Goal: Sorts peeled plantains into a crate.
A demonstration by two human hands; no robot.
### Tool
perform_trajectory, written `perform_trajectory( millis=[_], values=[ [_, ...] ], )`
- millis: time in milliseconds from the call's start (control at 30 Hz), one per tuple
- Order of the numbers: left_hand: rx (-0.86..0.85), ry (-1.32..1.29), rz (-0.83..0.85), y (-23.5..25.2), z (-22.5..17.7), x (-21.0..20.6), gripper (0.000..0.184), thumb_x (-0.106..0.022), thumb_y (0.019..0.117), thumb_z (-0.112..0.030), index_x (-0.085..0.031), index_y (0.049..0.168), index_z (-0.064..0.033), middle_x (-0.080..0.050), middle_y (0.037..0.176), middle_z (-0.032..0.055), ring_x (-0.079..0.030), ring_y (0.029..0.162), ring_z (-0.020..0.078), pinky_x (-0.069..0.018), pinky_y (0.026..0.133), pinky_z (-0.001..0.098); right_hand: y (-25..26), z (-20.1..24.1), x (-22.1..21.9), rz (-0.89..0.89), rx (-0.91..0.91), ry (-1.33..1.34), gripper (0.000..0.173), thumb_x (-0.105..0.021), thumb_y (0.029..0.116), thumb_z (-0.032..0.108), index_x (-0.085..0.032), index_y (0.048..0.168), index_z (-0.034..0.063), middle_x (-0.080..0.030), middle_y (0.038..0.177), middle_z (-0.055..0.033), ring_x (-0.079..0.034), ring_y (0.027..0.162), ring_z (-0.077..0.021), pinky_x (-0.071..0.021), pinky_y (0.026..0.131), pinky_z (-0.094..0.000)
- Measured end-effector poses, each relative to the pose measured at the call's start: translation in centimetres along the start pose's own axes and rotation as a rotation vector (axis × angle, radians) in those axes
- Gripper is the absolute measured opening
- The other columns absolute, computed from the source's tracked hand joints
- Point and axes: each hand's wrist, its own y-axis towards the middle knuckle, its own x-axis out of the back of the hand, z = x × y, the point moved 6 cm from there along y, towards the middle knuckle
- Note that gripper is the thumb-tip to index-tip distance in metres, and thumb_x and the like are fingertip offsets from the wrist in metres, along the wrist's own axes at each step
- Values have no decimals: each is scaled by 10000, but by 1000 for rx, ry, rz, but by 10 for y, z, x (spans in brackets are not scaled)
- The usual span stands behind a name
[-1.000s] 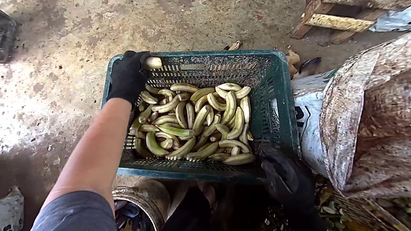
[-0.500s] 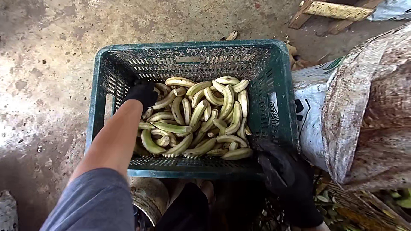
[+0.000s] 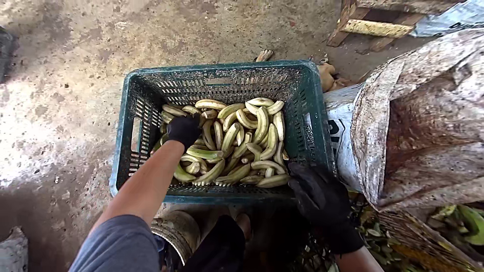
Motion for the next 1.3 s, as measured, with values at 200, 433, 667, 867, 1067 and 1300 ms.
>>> perform_trajectory(
  millis=[200, 433, 667, 867, 1067, 1300],
  values=[
    [-71, 71, 118, 9, 14, 23, 408, -661, 959, -319, -623, 1358, -243, -679, 1229, 193, -647, 1101, 489, -493, 802, 764, -1, -2, -1, -23, 23, 21, 407, -519, 996, 423, -755, 1177, 145, -757, 1013, -100, -719, 914, -248, -574, 761, -446],
    [-214, 69, -31, 3, 38, 101, 406, -633, 984, -132, -635, 1375, -245, -656, 1341, 141, -605, 1229, 445, -427, 1000, 727, -1, 2, 2, -28, 27, 8, 427, -502, 1004, 417, -746, 1185, 118, -758, 1018, -129, -717, 900, -264, -561, 758, -450],
    [-3, 35, -116, 57, 26, 7, 407, -629, 983, -162, -614, 1385, -222, -632, 1357, 186, -580, 1230, 518, -473, 875, 766, -3, 1, 1, -4, 15, -39, 438, -492, 1010, 437, -748, 1192, 131, -753, 1012, -125, -713, 903, -266, -564, 757, -458],
    [-95, 58, -117, 37, 23, 15, 651, -603, 982, -129, -386, 1589, -225, -387, 1616, 159, -419, 1430, 465, -389, 1064, 706, -2, 4, 0, 15, 1, -74, 427, -494, 1007, 419, -749, 1202, 138, -752, 1016, -133, -714, 895, -286, -558, 741, -479],
    [-108, 26, 241, -60, 15, 13, 519, -691, 938, -490, -577, 1429, -366, -689, 1268, 133, -659, 1116, 436, -483, 863, 746, -3, 1, -2, 9, 10, -64, 425, -513, 1009, 433, -745, 1200, 133, -751, 1019, -130, -715, 909, -287, -560, 755, -484],
    [-199, -33, 368, -73, 5, -12, 394, -672, 984, -367, -653, 1366, -273, -686, 1266, 83, -639, 1185, 345, -497, 942, 673, -1, 2, 0, 10, 25, -82, 424, -500, 1007, 425, -750, 1197, 138, -756, 1026, -127, -719, 928, -303, -557, 759, -486]
  ],
)
